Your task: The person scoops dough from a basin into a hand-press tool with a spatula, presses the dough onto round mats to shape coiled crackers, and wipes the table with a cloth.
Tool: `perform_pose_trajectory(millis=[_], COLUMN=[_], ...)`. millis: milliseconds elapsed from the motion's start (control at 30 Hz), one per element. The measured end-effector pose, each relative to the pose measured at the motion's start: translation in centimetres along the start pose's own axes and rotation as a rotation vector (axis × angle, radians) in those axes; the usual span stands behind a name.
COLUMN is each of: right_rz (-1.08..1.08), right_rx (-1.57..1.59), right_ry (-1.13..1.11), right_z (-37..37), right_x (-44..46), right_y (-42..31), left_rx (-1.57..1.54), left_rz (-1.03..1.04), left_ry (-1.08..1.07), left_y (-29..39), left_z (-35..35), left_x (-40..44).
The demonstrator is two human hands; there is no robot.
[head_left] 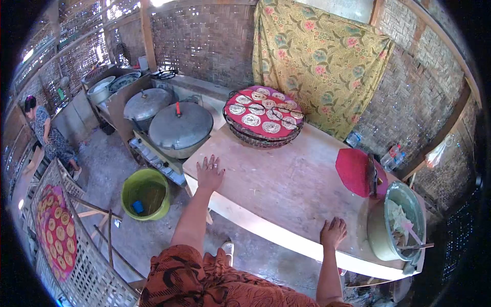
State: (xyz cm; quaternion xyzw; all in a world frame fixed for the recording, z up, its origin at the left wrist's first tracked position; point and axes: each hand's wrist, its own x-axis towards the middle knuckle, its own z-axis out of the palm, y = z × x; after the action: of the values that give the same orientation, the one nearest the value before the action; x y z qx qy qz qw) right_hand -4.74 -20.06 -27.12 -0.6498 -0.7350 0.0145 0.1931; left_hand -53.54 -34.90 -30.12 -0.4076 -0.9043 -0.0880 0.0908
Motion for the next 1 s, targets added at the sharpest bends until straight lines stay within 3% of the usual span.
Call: perform_pose_trajectory(millis=[133, 200, 233, 300, 333, 367, 400, 433, 467, 500, 567, 633, 700, 733, 800, 833, 867, 933, 1000], right_rz=[-0.001, 0.003, 0.002, 0.015, 0.008, 0.001, 0.009, 0.018, 0.025, 0.017, 0.017, 0.010, -0.004, -0.026, 0.008, 0.012, 0.022, -0.023, -0.042], right_rx=[0.019, 0.028, 0.021, 0.046, 0.055, 0.052, 0.051, 0.065, 0.077, 0.080, 0.069, 0.065, 0.051, 0.056, -0.029, -0.078, -0.125, -0.115, -0.110], right_ry=[0.005, 0.007, -0.001, 0.000, 0.027, 0.049, 0.049, 0.026, 0.003, 0.035, 0.034, 0.032, 0.040, 0.027, 0.059, 0.053, 0.053, 0.087, 0.056], right_z=[-0.2, -0.5, -0.9, -0.7, -0.2, 0.1, -0.2, -0.8, -1.4, -1.2, -1.3, -1.4, -1.2, -1.1, 0.3, 0.1, -0.6, -0.4, -0.8], right_x=[-0.1, -0.3, -0.5, -0.5, -0.3, -0.5, -0.7, -0.7, -0.7, -0.8, -0.9, -0.9, -0.9, -0.9, -0.5, -0.9, -1.1, -1.1, -1.3], right_y=[0.2, 0.4, 0.4, 0.4, 0.7, 1.2, 1.3, 0.9, 0.6, 0.7, 0.7, 0.6, 0.9, 1.2, 1.3, 0.9, 0.5, 0.9, 1.0], left_rx=[-0.023, 0.144, -0.141, -0.165, -0.297, -0.553, -0.358, -0.349, -0.186, -0.505, -0.398, -0.141, -0.030, 0.180, 0.134, -0.121, -0.157, -0.174, -0.084], left_rz=[-0.028, 0.132, 0.254, 0.745, 0.732, 0.531, 0.516, 0.467, 0.451, -0.043, -0.032, -0.010, 0.052, 0.162, 0.022, -0.213, -0.201, -0.244, -0.235], left_ry=[0.081, 0.032, -0.051, 0.307, 0.350, 0.343, 0.283, 0.199, -0.051, -0.574, -0.736, -1.012, -1.050, -0.802, -0.661, -0.743, -0.763, -0.628, -0.387], left_y=[1.5, 2.3, 2.4, 3.2, 5.6, 8.1, 7.7, 7.4, 6.1, 6.9, 2.5, -1.6, -7.3, -9.1, -11.0, -12.0, -10.3, -9.1, -8.4], left_z=[0.7, 0.2, 1.5, 4.1, -0.9, -4.5, -1.2, 1.9, 5.9, 1.5, 8.6, 9.8, 13.3, 14.1, 15.0, 14.3, 7.7, 2.4, -3.6], left_x=[-4.0, -6.4, -7.6, -13.3, -18.3, -23.3, -27.7, -32.0, -37.2, -39.5, -47.1, -50.9, -54.2, -55.5, -56.3, -53.7, -50.3, -46.5, -43.9])
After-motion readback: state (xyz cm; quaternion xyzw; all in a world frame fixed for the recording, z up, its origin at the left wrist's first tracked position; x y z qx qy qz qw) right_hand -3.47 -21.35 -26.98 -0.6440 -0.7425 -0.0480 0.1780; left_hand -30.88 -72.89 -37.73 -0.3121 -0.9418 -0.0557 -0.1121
